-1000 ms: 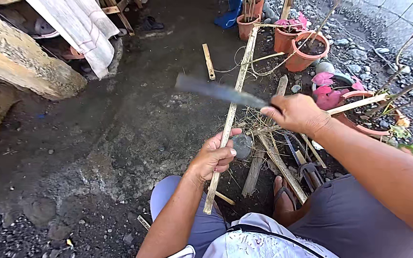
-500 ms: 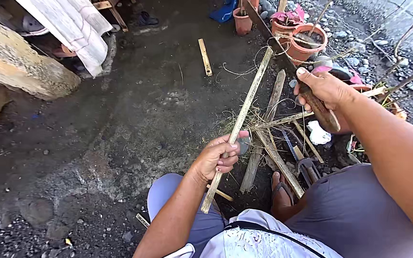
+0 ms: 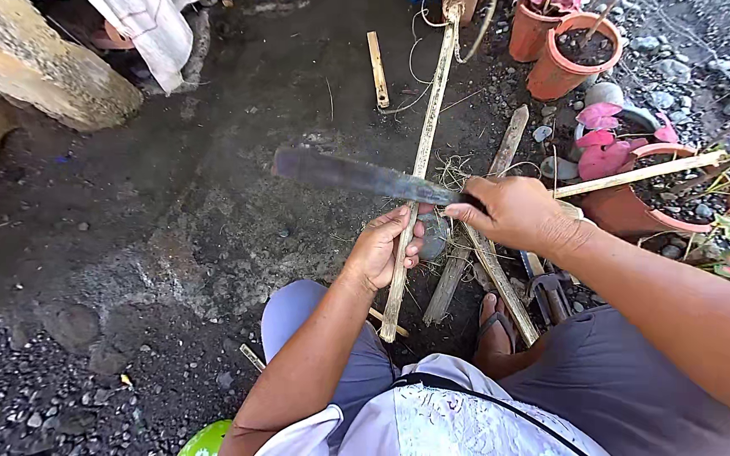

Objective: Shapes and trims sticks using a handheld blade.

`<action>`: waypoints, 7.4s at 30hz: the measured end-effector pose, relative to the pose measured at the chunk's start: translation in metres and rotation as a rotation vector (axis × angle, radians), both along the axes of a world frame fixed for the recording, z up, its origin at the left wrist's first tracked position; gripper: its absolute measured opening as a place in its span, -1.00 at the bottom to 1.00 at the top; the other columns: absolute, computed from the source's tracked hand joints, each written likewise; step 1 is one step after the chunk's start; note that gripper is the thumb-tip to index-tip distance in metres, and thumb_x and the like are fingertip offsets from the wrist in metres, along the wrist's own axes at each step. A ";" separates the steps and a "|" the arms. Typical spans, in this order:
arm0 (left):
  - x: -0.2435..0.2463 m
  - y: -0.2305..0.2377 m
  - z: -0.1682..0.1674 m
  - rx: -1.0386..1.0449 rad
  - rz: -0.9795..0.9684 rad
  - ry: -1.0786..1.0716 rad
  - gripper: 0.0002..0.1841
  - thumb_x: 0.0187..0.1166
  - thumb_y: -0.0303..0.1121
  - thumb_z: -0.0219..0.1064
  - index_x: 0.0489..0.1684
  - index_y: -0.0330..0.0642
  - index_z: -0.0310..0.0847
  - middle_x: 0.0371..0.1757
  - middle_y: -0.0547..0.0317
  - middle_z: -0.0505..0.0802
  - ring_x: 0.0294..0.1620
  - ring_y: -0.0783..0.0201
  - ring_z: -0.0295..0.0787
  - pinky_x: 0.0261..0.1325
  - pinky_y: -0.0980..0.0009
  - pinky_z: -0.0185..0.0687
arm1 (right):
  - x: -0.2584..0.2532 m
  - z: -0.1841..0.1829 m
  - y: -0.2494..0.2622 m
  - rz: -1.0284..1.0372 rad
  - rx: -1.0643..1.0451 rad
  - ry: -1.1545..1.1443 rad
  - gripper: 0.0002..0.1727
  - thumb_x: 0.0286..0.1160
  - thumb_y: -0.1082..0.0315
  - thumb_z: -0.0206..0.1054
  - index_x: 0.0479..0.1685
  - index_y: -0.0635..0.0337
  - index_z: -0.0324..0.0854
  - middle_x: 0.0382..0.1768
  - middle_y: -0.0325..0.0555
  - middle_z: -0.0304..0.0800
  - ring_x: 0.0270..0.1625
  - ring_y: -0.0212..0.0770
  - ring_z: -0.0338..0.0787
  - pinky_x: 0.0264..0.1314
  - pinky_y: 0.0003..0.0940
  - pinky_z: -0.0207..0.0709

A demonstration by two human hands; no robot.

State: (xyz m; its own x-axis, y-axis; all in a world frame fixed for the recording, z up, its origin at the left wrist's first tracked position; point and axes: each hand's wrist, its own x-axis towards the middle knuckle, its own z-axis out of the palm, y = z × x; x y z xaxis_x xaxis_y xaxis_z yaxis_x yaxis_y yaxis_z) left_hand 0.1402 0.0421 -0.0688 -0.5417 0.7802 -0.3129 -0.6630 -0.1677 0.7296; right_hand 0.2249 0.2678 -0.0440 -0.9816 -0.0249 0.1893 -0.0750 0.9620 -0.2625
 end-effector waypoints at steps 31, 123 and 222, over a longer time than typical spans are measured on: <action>0.016 -0.003 0.022 -0.058 0.097 0.032 -0.64 0.93 -0.29 -0.16 0.19 -0.25 0.57 -0.52 0.29 0.53 -0.79 0.58 0.28 -0.77 0.73 0.25 | -0.021 -0.015 0.026 0.195 0.146 0.221 -0.20 0.70 -0.37 -0.11 -0.45 0.24 0.58 -0.61 0.04 0.62 -0.55 0.12 0.74 -0.62 0.07 0.47; 0.023 -0.013 0.020 0.123 -0.062 -0.290 -0.53 0.93 -0.09 -0.34 -0.28 -0.09 0.41 -0.72 0.38 0.41 -0.88 0.56 0.26 -0.82 0.70 0.26 | -0.028 0.003 0.046 -0.037 0.070 0.058 -0.14 0.71 -0.40 -0.18 -0.25 0.29 0.64 -0.54 0.20 0.69 -0.43 0.35 0.78 -0.49 0.37 0.52; 0.018 -0.012 0.013 -0.171 -0.040 0.074 -0.80 0.61 -0.64 0.08 0.04 -0.21 0.50 -0.74 0.37 0.40 -0.84 0.56 0.27 -0.75 0.68 0.26 | 0.001 -0.025 0.010 0.148 0.112 0.088 -0.27 0.70 -0.33 -0.04 -0.34 0.19 0.67 -0.55 -0.02 0.69 -0.52 0.07 0.79 -0.62 0.07 0.56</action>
State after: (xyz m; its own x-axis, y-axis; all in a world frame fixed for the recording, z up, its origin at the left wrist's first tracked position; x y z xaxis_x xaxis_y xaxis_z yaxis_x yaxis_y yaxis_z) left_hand 0.1580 0.0299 -0.0562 -0.5376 0.7405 -0.4033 -0.6104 -0.0118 0.7920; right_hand 0.2264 0.2781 -0.0692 -0.9455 -0.1937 0.2618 -0.2359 0.9616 -0.1404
